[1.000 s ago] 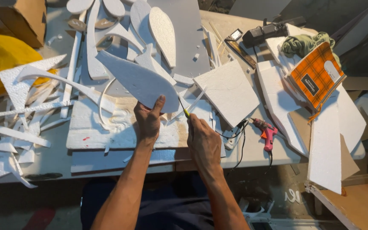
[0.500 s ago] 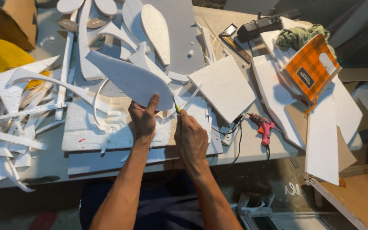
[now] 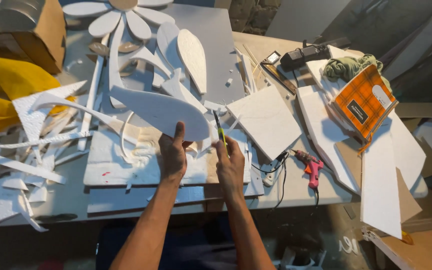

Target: The person is using a craft knife to carefully trim and refine the edges of white foam shapes on a workshop table.

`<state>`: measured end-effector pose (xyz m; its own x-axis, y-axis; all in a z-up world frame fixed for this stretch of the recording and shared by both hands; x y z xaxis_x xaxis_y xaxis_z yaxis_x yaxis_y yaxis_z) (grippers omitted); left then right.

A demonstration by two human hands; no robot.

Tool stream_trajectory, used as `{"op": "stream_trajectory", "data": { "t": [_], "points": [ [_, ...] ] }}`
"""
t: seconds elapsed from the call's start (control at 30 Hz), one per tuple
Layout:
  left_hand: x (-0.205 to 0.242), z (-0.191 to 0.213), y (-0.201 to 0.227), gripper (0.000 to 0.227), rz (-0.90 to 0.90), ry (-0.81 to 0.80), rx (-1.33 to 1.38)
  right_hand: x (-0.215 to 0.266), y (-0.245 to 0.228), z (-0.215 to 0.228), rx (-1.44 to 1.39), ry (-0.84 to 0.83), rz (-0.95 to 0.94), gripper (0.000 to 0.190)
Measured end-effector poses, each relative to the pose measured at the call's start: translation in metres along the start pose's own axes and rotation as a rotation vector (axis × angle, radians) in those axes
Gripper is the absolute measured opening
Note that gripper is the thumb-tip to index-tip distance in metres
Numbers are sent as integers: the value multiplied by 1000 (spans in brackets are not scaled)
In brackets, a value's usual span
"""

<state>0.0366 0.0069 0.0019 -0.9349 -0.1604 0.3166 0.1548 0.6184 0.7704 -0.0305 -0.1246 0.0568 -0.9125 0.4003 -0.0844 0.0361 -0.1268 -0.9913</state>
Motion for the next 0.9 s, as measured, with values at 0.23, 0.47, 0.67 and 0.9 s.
{"op": "stream_trajectory", "data": {
  "t": [0.23, 0.47, 0.67, 0.9],
  "points": [
    [-50, 32, -69, 49, 96, -453, 33, -81, 7, 15, -461, -79, -32, 30],
    [-10, 1, -14, 63, 620, -600, 75, -100, -25, 43, -175, -639, -118, 26],
    [8, -17, 21, 27, 625, -761, -380, -110, -7, 33, 110, -585, -46, 32],
    [14, -20, 35, 36, 333, -539, -309, -149, -22, 53, 1112, -610, 475, 19]
  ]
}}
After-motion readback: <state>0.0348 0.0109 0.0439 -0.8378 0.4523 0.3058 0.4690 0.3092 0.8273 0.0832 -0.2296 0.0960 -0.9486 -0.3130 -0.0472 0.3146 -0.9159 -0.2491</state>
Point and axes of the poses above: each hand's wrist, its own x-axis away from the middle knuckle, its own z-axis out of the back of the hand, y = z × x, the point moved 4 cm from there along -x, towards the middle knuckle, and after that the axes turned 11 degrees about z, right-handed, at the moved point
